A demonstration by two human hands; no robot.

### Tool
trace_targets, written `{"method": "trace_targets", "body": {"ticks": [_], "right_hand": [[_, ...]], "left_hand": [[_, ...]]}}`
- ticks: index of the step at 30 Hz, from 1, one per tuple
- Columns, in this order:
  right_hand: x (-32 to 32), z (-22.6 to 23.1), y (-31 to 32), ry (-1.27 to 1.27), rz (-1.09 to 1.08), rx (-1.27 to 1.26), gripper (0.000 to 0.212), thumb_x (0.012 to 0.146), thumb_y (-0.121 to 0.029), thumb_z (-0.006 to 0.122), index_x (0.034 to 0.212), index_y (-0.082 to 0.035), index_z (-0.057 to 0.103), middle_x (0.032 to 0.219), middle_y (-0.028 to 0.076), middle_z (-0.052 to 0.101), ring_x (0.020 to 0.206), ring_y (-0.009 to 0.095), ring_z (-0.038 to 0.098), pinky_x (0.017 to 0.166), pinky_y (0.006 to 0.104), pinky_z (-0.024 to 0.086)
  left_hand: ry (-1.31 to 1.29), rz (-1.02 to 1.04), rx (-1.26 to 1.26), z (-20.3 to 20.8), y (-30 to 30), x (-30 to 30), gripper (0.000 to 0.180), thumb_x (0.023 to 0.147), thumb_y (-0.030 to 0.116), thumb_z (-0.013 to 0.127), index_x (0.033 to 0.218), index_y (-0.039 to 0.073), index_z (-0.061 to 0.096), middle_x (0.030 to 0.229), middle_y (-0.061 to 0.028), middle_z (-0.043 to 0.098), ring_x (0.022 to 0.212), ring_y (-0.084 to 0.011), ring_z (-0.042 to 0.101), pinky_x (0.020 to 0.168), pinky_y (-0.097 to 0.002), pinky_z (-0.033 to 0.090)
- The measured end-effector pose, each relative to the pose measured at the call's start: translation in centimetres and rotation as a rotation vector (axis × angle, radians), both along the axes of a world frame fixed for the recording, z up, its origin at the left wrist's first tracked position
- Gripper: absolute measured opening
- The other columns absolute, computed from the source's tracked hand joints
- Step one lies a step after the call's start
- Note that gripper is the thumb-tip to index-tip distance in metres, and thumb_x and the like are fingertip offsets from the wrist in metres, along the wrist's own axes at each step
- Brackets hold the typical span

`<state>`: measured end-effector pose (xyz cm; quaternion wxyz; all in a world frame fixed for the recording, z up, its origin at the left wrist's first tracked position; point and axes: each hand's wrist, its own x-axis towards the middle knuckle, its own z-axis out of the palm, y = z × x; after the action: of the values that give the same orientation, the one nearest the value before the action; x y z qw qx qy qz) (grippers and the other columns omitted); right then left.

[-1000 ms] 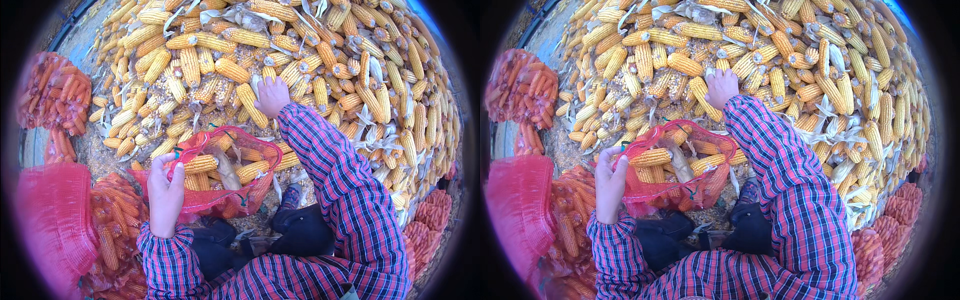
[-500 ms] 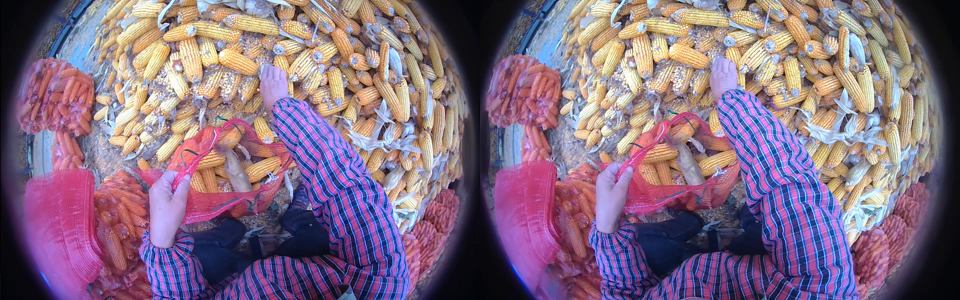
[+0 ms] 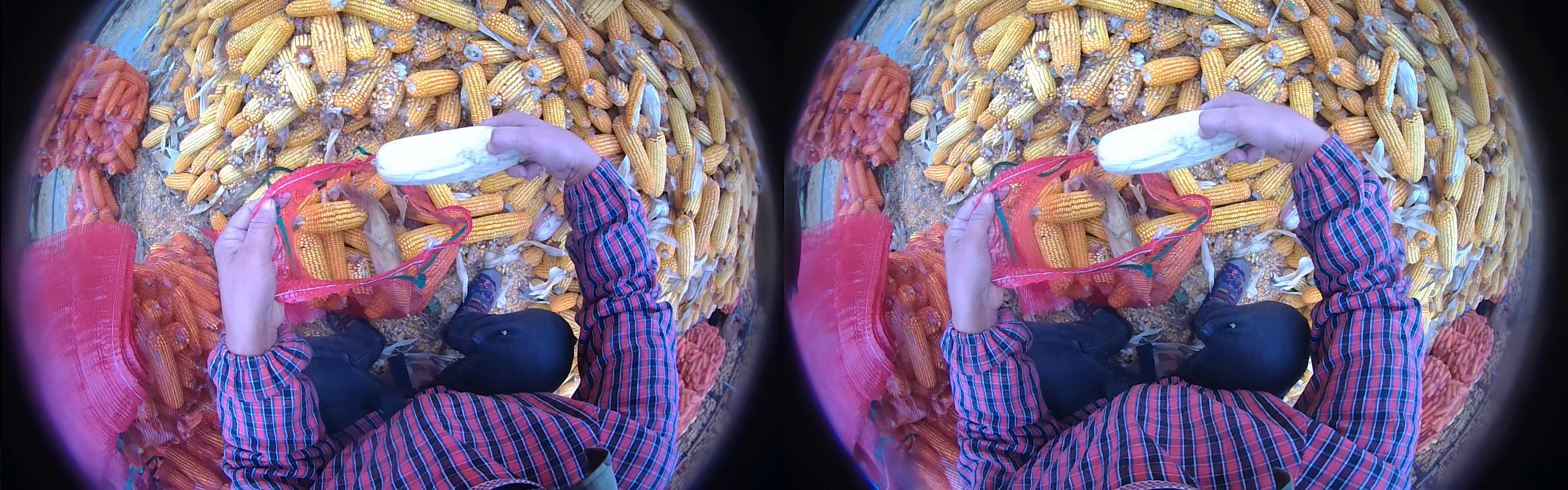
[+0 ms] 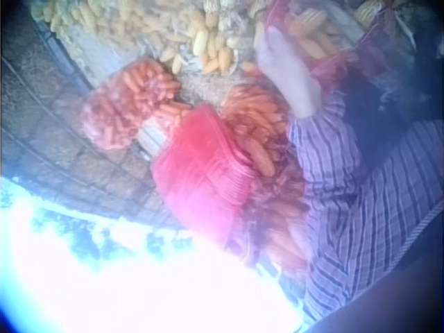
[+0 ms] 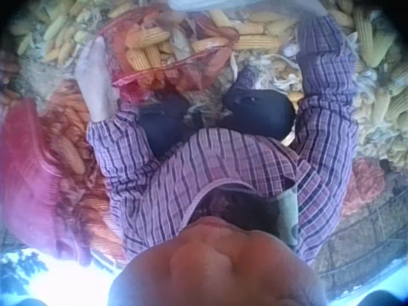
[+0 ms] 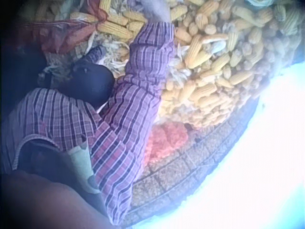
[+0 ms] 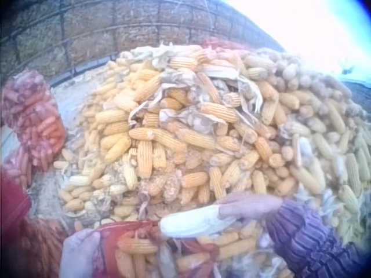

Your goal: The person sits on the ground among loose corn cobs and fills a red mesh bag with corn by hand. After filling the bag, the person ties it shut with a green string and places it with other filled bags.

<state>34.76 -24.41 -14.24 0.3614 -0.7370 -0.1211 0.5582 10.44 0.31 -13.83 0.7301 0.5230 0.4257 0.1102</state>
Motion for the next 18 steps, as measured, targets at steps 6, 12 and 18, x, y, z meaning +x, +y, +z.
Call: {"method": "trace_targets", "body": {"ticks": [6, 12, 18], "right_hand": [[-4.1, -12.1, 3.1, -0.025, 0.124, 0.160, 0.056, 0.095, -0.049, 0.048, 0.112, 0.003, 0.063, 0.105, 0.017, 0.067, 0.090, 0.028, 0.067, 0.081, 0.0388, 0.054], [-6.4, -27.3, -0.6, -0.557, 0.425, -0.565, 0.067, 0.085, -0.048, 0.062, 0.122, 0.007, 0.054, 0.117, 0.027, 0.062, 0.110, 0.036, 0.061, 0.095, 0.0436, 0.049], [-4.8, -25.4, -1.6, -0.428, 0.156, -0.350, 0.066, 0.086, -0.044, 0.064, 0.123, 0.009, 0.049, 0.118, 0.027, 0.061, 0.109, 0.038, 0.060, 0.092, 0.0427, 0.047]], "left_hand": [[-0.228, 0.193, -0.069, 3.5, 0.6, -2.6, 0.022, 0.099, 0.013, 0.054, 0.111, -0.002, 0.064, 0.106, -0.0097, 0.069, 0.095, -0.0141, 0.066, 0.085, -0.0284, 0.053], [-0.179, 0.063, 0.012, 2.8, -0.2, -3.1, 0.022, 0.099, 0.012, 0.053, 0.113, -0.001, 0.063, 0.110, -0.0105, 0.068, 0.098, -0.0159, 0.066, 0.087, -0.0290, 0.053], [0.011, 0.079, -0.022, 2.3, -0.9, -0.6, 0.022, 0.096, 0.012, 0.059, 0.114, -0.001, 0.065, 0.098, -0.0044, 0.070, 0.082, -0.0066, 0.063, 0.072, -0.0211, 0.051]]}}
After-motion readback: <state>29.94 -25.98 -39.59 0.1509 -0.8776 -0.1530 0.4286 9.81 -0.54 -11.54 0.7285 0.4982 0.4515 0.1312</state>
